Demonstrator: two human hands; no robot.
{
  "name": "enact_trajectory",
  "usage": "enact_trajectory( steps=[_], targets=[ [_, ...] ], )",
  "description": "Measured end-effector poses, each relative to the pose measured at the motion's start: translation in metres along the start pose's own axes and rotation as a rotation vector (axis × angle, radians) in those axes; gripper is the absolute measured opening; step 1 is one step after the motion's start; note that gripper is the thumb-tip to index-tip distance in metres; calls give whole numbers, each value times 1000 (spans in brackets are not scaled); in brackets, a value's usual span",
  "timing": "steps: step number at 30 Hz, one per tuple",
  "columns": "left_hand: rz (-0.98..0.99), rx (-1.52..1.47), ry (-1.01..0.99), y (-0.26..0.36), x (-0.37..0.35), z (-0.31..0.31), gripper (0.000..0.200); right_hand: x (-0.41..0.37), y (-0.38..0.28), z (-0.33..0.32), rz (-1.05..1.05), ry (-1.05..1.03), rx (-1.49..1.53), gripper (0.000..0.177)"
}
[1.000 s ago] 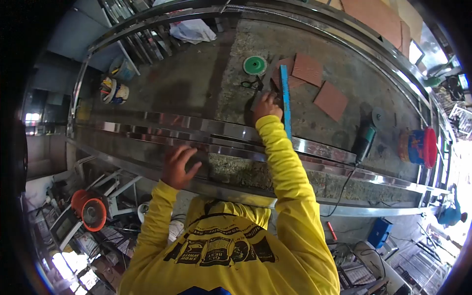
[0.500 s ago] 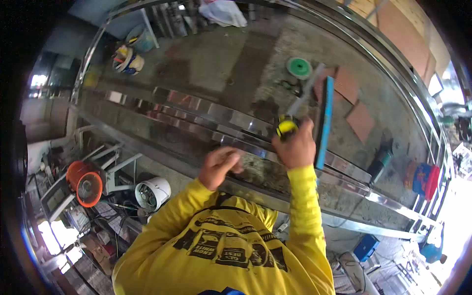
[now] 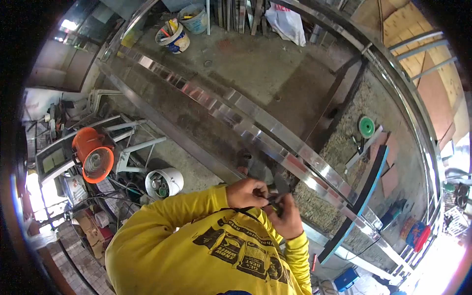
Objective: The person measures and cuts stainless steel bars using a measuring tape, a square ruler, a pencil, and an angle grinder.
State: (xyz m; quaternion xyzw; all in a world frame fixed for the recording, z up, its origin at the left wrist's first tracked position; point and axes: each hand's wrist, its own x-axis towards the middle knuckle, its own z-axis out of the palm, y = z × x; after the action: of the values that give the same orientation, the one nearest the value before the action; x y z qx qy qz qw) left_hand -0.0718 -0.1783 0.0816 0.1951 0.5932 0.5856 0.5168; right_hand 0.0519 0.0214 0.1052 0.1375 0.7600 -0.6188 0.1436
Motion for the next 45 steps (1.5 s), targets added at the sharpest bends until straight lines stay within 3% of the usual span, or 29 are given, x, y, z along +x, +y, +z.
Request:
enact_trajectory(
  steps=[1,2,4,6,10,13,16,17,20,21,26,27,30,34,35,38,39,42,45],
  targets=[
    [43,68,34,-3,-10,-9,23,8,-16,7,-3,-87,-41,35],
    [87,139,74,-5,-20,-17,25,17,-38,15,89,-212,100,40],
    [23,342,165,12,-48,-28,32,39,-22,36,-117,-324,-96,46],
    [32,342,224,-3,-69,-39,34,56,-16,53,-148,-490,-447,46],
    [-125,326,490,20,-125,-44,38,85,-20,98,-355,-649,-160,39],
    [-79,271,648,-6,-150,-55,36,86,-68,132,-117,-688,-110,37],
    [153,85,935,-14,-158,-73,42,101,-46,183,-173,-546,182,34],
    [151,149,1004,-21,-162,-78,65,110,-45,195,-195,-487,173,33],
    [401,-165,870,-57,-162,-103,91,139,-71,235,-190,-324,125,27],
    [415,-500,736,-54,-167,-117,109,150,-98,249,-158,-272,99,24],
    [480,-474,677,-65,-226,-243,104,212,-179,346,-316,-193,-92,20],
    [492,-522,648,-57,-240,-267,100,224,-193,364,-221,-192,-116,19],
    [506,-609,711,-35,-265,-328,84,276,-238,396,-493,-149,-433,20],
    [410,-677,788,-27,-254,-403,51,350,-263,430,-330,-208,-187,19],
    [376,-479,850,13,-262,-423,33,370,-271,430,-142,-274,18,23],
    [366,-129,777,6,-236,-483,26,430,-293,419,-35,-338,195,23],
    [328,-125,836,16,-228,-492,26,448,-294,413,63,-387,173,22],
    [381,-349,888,18,-191,-517,24,491,-283,403,76,-629,480,25],
    [172,-260,865,59,-185,-542,23,548,-280,383,86,-663,394,28]
  ],
)
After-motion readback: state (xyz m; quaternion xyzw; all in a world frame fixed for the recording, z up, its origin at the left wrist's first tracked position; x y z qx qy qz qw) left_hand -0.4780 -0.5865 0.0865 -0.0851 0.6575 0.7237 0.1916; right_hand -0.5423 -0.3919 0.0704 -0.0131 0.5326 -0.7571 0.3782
